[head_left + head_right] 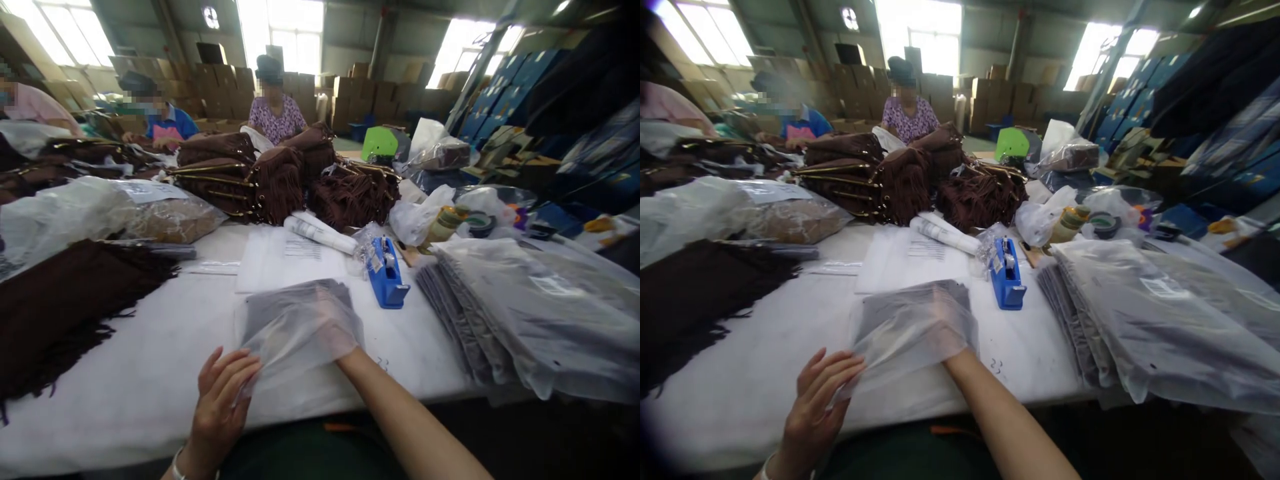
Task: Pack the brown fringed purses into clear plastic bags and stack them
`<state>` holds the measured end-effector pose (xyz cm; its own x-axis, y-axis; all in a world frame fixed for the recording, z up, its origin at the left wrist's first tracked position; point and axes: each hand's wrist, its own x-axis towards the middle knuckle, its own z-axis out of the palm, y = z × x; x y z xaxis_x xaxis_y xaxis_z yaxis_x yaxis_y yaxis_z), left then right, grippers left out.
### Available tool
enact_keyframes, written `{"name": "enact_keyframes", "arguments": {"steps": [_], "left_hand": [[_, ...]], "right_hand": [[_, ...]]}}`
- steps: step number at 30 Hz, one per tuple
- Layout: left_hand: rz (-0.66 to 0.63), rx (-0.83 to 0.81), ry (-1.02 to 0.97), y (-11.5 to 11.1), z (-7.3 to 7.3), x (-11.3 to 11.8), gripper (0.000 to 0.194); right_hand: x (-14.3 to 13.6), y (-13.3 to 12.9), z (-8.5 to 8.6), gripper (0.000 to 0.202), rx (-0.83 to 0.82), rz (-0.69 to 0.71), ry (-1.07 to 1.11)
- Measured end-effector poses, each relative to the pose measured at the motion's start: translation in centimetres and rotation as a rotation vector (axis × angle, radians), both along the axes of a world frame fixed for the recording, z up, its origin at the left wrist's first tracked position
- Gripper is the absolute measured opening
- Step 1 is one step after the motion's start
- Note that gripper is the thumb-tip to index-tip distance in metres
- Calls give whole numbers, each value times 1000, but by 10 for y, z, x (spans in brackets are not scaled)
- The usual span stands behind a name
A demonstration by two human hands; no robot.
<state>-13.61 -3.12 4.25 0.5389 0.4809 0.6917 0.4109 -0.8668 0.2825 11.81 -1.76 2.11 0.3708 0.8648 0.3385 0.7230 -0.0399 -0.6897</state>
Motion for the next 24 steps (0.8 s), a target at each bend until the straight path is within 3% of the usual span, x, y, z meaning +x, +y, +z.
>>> {"name": "enact_keyframes", "arguments": {"steps": [5,7,9,12,14,16,20,22,24], "left_hand": [[-69,-35,133,-18,-29,-20,37],[-63,-34,171,-22,-34,-24,39],[-67,-22,206,-23,-35,-25,41],[-96,-14,255,-21,-36,-25,45],[-94,-17,299,-19,-38,-28,51],[-72,-19,353,-17,-43,-35,59],[-93,-35,526,-9,-47,-51,72],[-161,-80,625,-1,-44,-56,77],[-238,-136,689,9,-39,-57,80]], "right_hand": [[-11,-69,-41,48,-31,232,-254],[-19,-66,-48,50,-69,307,-380],[-24,-45,-50,54,-113,286,-459],[-25,-17,-43,58,-158,184,-454],[-19,-23,-36,57,-159,198,-471],[-6,-51,-32,56,-160,318,-505],[33,-133,-27,57,-288,625,-468],[45,-164,-16,58,-399,687,-393],[46,-178,3,53,-490,684,-292]]}}
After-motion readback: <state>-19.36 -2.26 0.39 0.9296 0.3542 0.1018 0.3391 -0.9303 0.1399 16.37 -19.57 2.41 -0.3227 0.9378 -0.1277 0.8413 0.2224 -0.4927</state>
